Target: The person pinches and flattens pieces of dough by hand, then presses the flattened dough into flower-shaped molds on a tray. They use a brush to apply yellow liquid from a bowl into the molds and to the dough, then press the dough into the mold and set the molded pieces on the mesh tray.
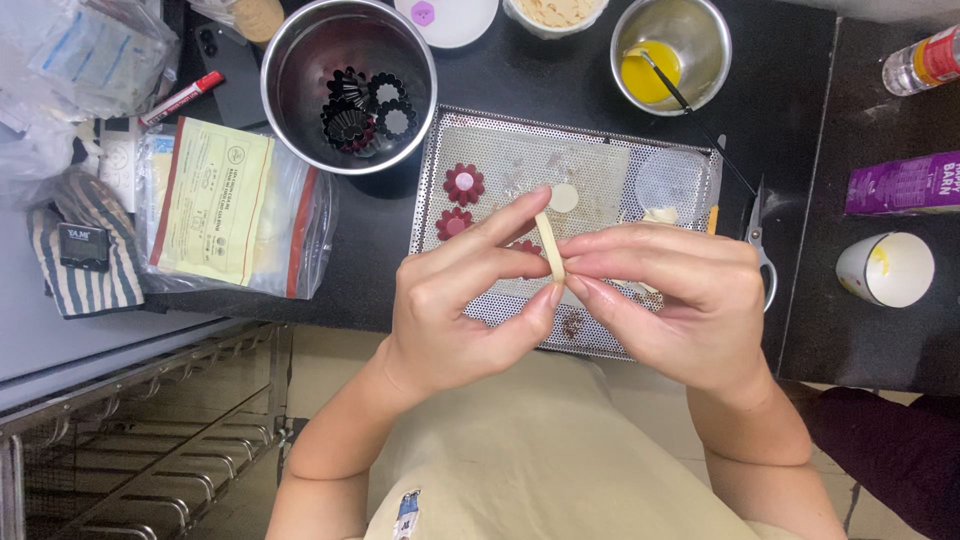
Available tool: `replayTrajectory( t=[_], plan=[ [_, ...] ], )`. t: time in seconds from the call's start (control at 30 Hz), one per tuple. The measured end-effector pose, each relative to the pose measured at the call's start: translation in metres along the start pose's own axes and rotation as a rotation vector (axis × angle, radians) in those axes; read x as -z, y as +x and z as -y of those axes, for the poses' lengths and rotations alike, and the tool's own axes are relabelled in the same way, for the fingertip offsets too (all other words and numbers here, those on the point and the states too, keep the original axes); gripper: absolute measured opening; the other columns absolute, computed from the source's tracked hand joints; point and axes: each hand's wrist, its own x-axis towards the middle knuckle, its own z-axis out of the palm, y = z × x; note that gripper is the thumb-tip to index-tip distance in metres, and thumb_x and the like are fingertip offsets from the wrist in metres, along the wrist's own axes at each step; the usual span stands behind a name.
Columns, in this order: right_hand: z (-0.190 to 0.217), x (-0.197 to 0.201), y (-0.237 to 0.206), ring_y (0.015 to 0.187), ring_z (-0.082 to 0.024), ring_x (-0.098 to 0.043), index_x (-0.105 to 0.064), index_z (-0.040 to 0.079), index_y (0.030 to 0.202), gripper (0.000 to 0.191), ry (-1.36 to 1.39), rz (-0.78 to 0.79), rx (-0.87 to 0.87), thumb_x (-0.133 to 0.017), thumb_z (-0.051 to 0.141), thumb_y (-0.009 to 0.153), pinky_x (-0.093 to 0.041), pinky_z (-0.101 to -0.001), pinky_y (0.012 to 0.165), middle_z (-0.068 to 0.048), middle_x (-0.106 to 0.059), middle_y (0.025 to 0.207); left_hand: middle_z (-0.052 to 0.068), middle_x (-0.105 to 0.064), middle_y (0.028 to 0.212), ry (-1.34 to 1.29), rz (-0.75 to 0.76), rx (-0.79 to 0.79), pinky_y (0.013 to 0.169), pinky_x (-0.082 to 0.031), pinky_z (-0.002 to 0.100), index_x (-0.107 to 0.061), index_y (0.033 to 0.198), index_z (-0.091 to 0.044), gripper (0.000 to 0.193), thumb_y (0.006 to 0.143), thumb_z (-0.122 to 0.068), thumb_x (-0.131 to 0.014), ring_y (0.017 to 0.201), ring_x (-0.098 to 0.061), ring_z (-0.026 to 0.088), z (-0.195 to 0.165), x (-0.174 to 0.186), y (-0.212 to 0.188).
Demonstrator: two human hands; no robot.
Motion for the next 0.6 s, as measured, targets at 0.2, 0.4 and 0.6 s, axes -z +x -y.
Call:
replayTrajectory(
  t=[0.2,0.4,0.6],
  plan=[
    [0.004,0.001,0.002,0.097,-0.023,-0.078,-0.074,-0.002,0.099,0.017,-0.029,0.005,0.028,-0.078,-0.004,0.083,-0.061,-0.0292,0.086,-0.013,-0.076,0.103,0.023,-0.067,0.134,0.018,-0.006,-0.005,0.079,-0.063,0.025,-0.073,0.098,-0.001,0.016,0.084,-0.005,-0.079,0.096,-0.08,0.021,-0.004,0.001,0.001],
    [0.008,0.0,0.006,0.099,-0.024,-0.078,-0.073,-0.002,0.099,0.016,-0.067,0.027,0.037,-0.077,-0.004,0.083,-0.061,-0.0298,0.087,-0.012,-0.076,0.102,0.022,-0.066,0.133,0.089,0.011,-0.028,0.077,-0.062,0.026,-0.074,0.098,-0.001,0.016,0.082,-0.005,-0.078,0.093,-0.079,0.023,-0.006,0.005,0.0],
    [0.011,0.001,0.009,0.098,-0.024,-0.078,-0.074,-0.002,0.096,0.016,-0.127,0.052,0.061,-0.078,-0.002,0.081,-0.061,-0.0302,0.085,-0.012,-0.076,0.1,0.023,-0.066,0.134,0.161,0.038,-0.051,0.078,-0.061,0.028,-0.073,0.094,0.0,0.012,0.083,-0.004,-0.078,0.087,-0.077,0.022,-0.009,0.006,-0.001]
  ],
)
